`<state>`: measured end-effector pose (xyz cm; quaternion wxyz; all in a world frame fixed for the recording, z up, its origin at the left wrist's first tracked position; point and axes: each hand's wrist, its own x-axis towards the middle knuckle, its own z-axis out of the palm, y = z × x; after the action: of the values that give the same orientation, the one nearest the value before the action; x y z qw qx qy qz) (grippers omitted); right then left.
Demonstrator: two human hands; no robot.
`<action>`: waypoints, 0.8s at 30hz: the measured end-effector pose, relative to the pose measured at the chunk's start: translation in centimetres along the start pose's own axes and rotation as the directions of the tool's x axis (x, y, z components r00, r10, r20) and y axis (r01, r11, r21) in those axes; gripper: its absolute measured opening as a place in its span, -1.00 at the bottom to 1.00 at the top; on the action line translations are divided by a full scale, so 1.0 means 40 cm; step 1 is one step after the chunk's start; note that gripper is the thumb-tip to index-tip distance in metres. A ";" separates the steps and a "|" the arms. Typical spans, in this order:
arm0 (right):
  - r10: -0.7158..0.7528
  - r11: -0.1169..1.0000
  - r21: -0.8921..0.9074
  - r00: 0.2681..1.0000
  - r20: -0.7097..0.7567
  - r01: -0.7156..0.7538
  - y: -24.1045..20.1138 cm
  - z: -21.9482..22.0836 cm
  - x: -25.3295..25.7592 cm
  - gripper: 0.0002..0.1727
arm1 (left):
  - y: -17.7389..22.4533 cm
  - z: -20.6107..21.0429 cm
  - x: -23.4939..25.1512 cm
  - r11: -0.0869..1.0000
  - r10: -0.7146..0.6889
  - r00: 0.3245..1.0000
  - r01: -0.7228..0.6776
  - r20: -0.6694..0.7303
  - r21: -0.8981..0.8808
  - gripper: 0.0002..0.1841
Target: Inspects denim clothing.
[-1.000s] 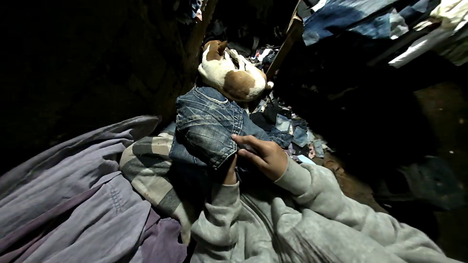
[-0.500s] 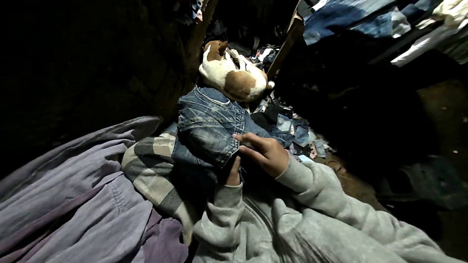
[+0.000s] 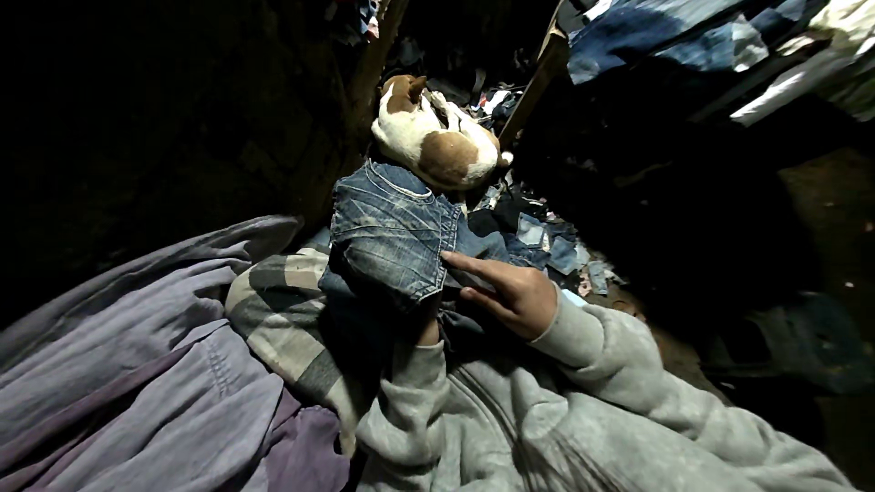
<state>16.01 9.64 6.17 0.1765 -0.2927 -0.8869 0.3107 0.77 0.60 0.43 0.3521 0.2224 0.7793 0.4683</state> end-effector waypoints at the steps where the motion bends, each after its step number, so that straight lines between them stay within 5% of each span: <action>1: -0.006 1.000 -0.023 1.000 -0.013 0.006 0.003 0.001 -0.005 -0.50 | -0.004 0.005 -0.007 0.992 0.024 0.999 -0.027 -0.029 -0.124 -0.87; 4: 0.000 1.000 -0.017 0.999 -0.040 -0.001 0.003 0.011 -0.009 -0.51 | 0.037 0.027 -0.048 0.884 0.018 0.995 -0.063 -0.100 -0.463 -0.89; 7: 0.042 0.998 0.046 0.998 -0.042 -0.040 -0.005 0.027 0.000 -0.52 | 0.102 0.046 -0.079 0.805 -0.065 0.988 -0.031 -0.140 -0.592 -0.85; 11: 0.098 0.992 0.085 0.994 -0.052 -0.094 -0.024 0.036 0.018 -0.56 | 0.089 0.059 -0.078 0.727 0.011 0.996 -0.069 -0.089 -0.683 -0.83; 24: 0.018 1.000 -0.003 1.000 0.003 -0.018 0.000 0.010 -0.003 -0.52 | 0.108 0.051 -0.090 0.873 -0.055 0.983 -0.039 -0.178 -0.486 -0.84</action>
<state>15.88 9.38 5.87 0.1719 -0.3006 -0.8850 0.3112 4.73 1.33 4.85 0.3244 0.0785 0.6664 0.6667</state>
